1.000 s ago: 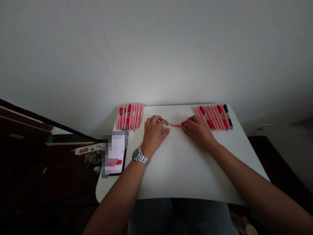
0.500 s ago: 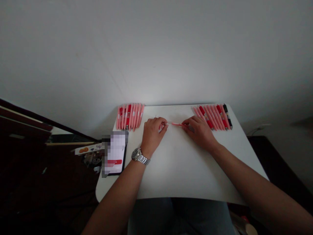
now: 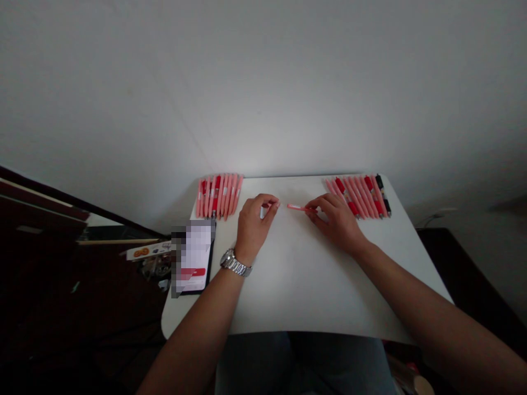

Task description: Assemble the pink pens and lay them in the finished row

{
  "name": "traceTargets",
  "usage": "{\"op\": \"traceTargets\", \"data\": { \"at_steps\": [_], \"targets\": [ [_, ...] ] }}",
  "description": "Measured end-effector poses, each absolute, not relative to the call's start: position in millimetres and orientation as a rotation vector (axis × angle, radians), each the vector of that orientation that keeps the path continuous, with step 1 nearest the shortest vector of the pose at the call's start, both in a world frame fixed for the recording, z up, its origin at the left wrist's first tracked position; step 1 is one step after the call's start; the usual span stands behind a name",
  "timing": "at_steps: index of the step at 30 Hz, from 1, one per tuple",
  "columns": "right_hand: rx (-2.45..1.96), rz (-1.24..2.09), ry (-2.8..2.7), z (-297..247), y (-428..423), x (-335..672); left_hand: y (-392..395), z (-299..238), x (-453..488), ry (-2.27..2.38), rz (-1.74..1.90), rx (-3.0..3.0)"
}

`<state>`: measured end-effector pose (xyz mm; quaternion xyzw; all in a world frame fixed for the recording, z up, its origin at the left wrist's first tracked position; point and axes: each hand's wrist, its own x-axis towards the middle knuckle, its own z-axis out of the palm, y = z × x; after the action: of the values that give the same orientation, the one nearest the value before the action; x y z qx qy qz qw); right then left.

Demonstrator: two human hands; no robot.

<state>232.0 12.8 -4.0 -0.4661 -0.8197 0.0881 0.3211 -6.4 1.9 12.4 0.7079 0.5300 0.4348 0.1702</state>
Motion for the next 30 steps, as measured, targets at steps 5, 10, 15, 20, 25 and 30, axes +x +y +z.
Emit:
{"op": "traceTargets", "data": {
  "at_steps": [5, 10, 15, 20, 25, 30],
  "targets": [
    [-1.15, 0.207, -2.156, -5.4, 13.9, 232.0, 3.1, 10.8, -6.3, 1.482, 1.277, 1.99],
    [-1.086, 0.177, -2.151, -5.8, 13.7, 230.8, 3.2, 9.9, -5.9, 1.427, 1.3, 1.988],
    [-1.081, 0.179, -2.137, -4.4, 12.8, 230.2, 2.6, 10.0, -5.5, 1.405, 1.282, 2.006],
    [-1.063, 0.196, -2.128, -3.2, 12.3, 229.8, 2.0, 9.8, -5.1, 1.406, 1.253, 2.025],
    [-1.061, 0.207, -2.12, -2.8, 12.2, 229.8, 1.4, 9.5, -4.1, 1.403, 1.241, 2.064],
    [-1.062, 0.195, -2.121, -2.9, 12.0, 229.3, 1.1, 9.2, -3.7, 1.381, 1.24, 2.07]
  ]
}}
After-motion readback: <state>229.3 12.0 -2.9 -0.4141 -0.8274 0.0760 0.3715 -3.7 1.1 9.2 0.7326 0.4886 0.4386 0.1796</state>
